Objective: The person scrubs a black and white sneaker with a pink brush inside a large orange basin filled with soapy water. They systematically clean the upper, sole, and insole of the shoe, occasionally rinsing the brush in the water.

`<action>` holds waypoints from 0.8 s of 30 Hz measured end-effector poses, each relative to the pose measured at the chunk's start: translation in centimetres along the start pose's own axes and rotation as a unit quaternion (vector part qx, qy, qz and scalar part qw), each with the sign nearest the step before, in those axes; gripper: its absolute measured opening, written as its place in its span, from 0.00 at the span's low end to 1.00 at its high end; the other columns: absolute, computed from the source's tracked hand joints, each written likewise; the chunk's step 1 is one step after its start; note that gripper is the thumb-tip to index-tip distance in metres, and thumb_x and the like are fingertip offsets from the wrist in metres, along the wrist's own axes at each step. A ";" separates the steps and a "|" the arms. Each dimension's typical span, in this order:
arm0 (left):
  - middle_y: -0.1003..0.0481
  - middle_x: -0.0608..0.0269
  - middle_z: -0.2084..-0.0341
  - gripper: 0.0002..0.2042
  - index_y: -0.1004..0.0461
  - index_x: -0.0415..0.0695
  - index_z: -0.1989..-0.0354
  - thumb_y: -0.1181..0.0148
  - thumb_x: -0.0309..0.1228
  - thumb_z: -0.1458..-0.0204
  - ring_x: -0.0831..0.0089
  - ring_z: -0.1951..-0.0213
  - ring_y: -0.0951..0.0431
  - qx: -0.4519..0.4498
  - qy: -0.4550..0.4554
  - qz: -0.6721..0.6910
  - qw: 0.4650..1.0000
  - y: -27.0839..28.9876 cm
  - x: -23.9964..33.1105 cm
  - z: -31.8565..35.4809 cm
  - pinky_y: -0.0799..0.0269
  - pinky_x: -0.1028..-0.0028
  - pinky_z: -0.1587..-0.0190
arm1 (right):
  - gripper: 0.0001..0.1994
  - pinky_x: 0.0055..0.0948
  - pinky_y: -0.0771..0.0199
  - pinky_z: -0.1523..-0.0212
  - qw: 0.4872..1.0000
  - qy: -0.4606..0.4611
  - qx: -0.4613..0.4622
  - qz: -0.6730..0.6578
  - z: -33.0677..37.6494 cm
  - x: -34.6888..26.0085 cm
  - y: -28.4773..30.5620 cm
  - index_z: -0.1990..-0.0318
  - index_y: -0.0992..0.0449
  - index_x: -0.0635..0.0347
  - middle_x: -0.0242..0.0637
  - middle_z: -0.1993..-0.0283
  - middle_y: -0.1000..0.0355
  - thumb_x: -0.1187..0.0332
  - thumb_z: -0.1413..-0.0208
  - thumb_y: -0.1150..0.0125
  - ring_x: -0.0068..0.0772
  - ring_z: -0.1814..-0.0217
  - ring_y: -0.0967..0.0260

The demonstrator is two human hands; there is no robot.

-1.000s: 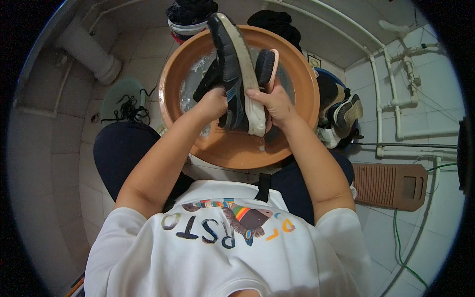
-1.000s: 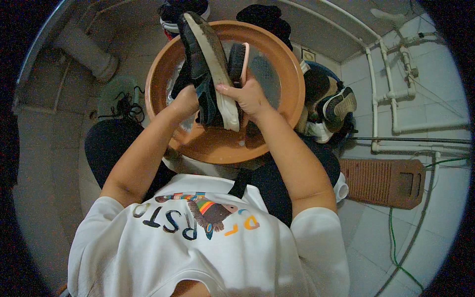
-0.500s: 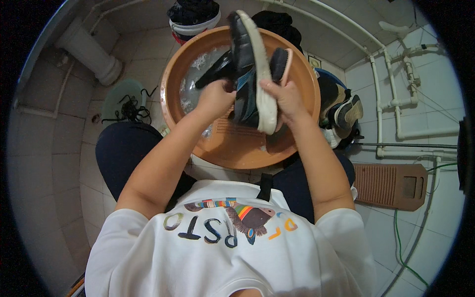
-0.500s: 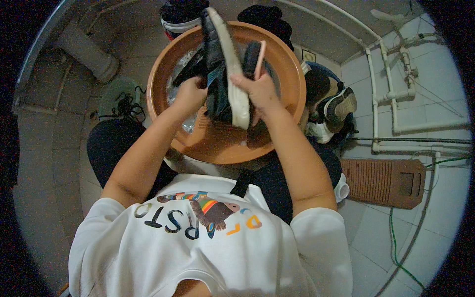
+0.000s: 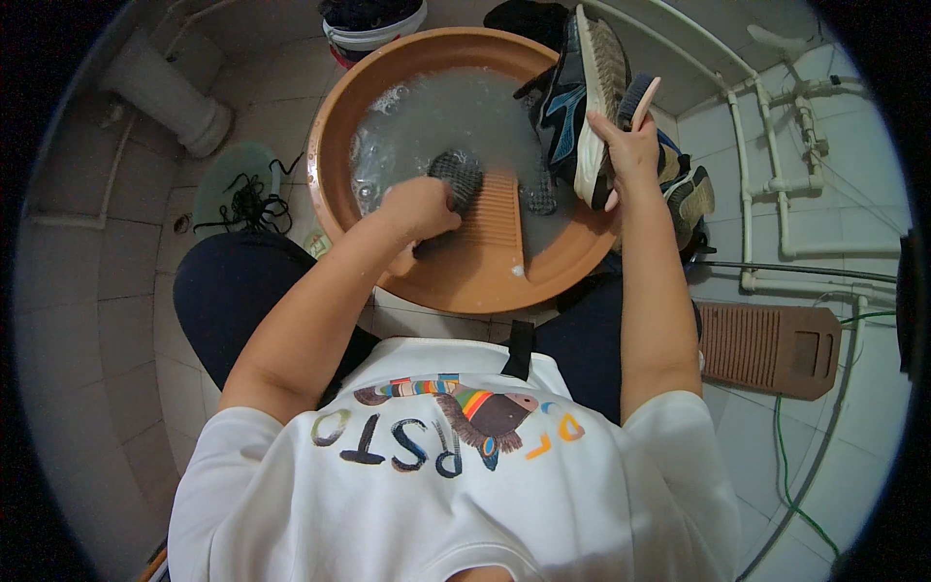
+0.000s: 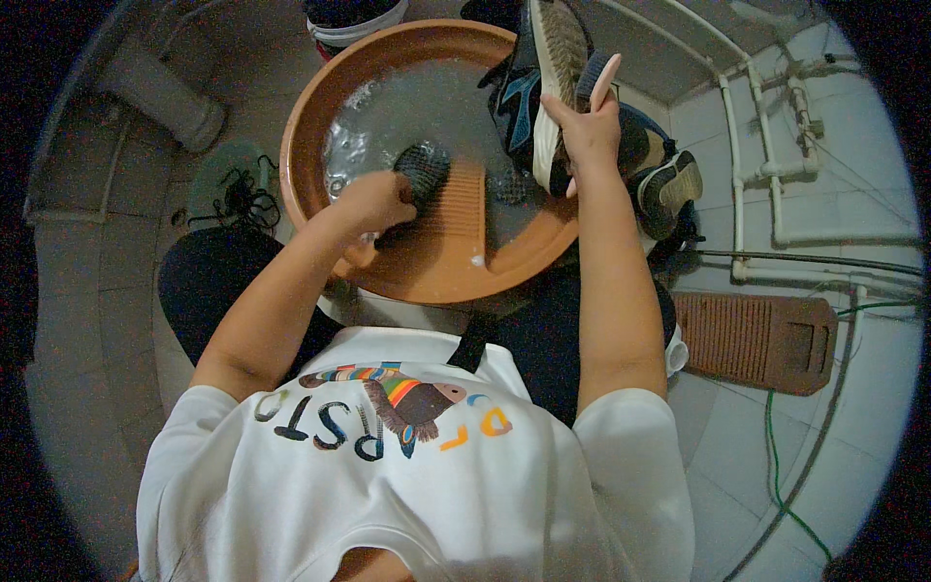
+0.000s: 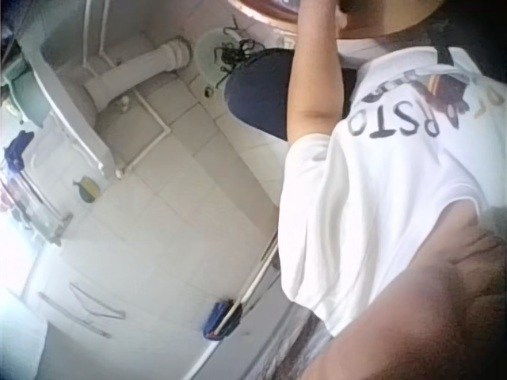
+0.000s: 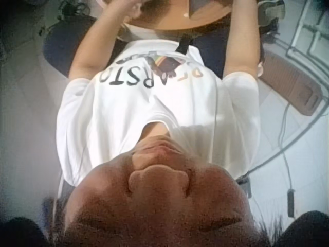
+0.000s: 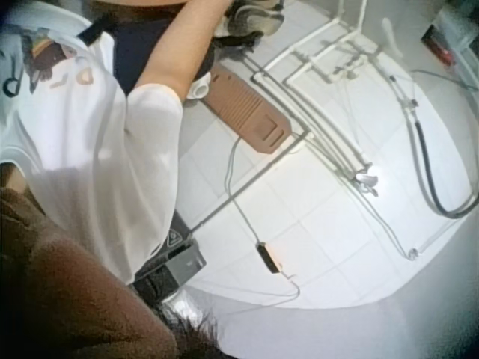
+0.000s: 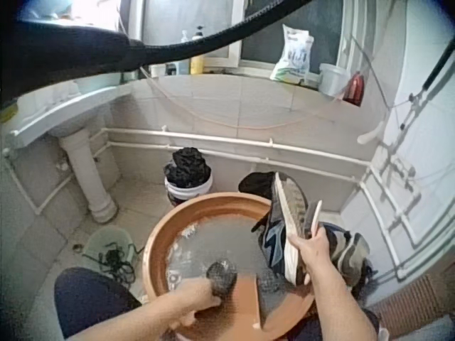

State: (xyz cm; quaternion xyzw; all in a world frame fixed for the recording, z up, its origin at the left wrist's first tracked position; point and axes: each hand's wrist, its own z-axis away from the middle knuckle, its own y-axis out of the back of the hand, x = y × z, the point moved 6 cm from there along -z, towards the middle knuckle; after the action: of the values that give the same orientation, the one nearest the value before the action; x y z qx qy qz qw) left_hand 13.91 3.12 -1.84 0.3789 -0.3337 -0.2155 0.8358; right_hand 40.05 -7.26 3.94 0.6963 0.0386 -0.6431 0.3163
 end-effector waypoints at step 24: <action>0.27 0.56 0.56 0.18 0.35 0.44 0.48 0.58 0.39 0.43 0.59 0.58 0.25 -0.055 -0.018 0.758 0.649 0.8 0.4 0.9 0.24 0.61 0.60 | 0.28 0.37 0.35 0.45 0.836 -0.212 -0.301 -0.407 5.6 2.4 -10.4 0.45 0.35 0.62 0.42 0.47 0.32 0.52 0.47 0.42 0.39 0.46 0.35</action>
State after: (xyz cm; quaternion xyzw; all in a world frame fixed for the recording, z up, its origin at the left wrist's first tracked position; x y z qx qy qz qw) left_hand 13.68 2.93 -0.59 -0.0572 -0.5073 0.4684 0.7211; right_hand 30.81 -2.58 -2.12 0.3353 0.4423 -0.8021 0.2205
